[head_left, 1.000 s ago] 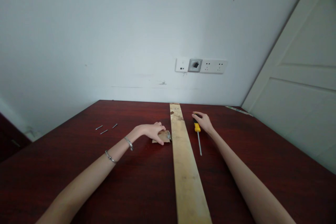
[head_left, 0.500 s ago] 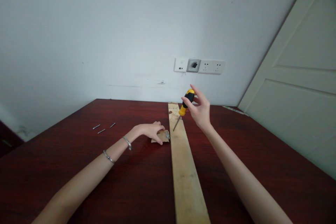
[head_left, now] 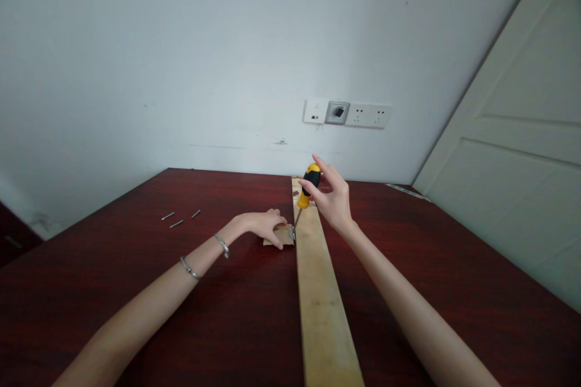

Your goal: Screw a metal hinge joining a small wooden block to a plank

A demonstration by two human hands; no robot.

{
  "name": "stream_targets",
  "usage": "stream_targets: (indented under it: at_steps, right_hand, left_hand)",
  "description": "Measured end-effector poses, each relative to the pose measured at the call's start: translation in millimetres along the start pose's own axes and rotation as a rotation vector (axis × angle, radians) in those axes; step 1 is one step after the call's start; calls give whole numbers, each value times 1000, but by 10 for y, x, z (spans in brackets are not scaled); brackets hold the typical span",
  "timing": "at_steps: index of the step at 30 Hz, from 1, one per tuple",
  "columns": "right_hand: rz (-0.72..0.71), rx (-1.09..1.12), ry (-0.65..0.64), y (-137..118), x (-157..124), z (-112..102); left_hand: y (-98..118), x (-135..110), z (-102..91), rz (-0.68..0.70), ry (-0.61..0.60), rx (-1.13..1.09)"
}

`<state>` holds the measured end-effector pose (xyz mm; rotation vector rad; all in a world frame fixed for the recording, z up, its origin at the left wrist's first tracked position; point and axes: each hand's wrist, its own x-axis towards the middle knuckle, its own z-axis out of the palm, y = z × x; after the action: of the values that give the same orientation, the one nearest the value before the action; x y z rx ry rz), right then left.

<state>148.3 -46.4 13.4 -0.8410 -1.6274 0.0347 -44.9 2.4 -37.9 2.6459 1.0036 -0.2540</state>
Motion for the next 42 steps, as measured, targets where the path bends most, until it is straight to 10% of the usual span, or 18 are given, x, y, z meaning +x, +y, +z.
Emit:
stream_targets:
  at_steps: [31,42]
  right_hand:
    - [-20,-148,17,-40,66,31]
    - [-10,-371,-396,-280,384,-89]
  left_hand:
    - [44,-3,-25,-8,-12,-10]
    - [18,5,-6,-12,-13,5]
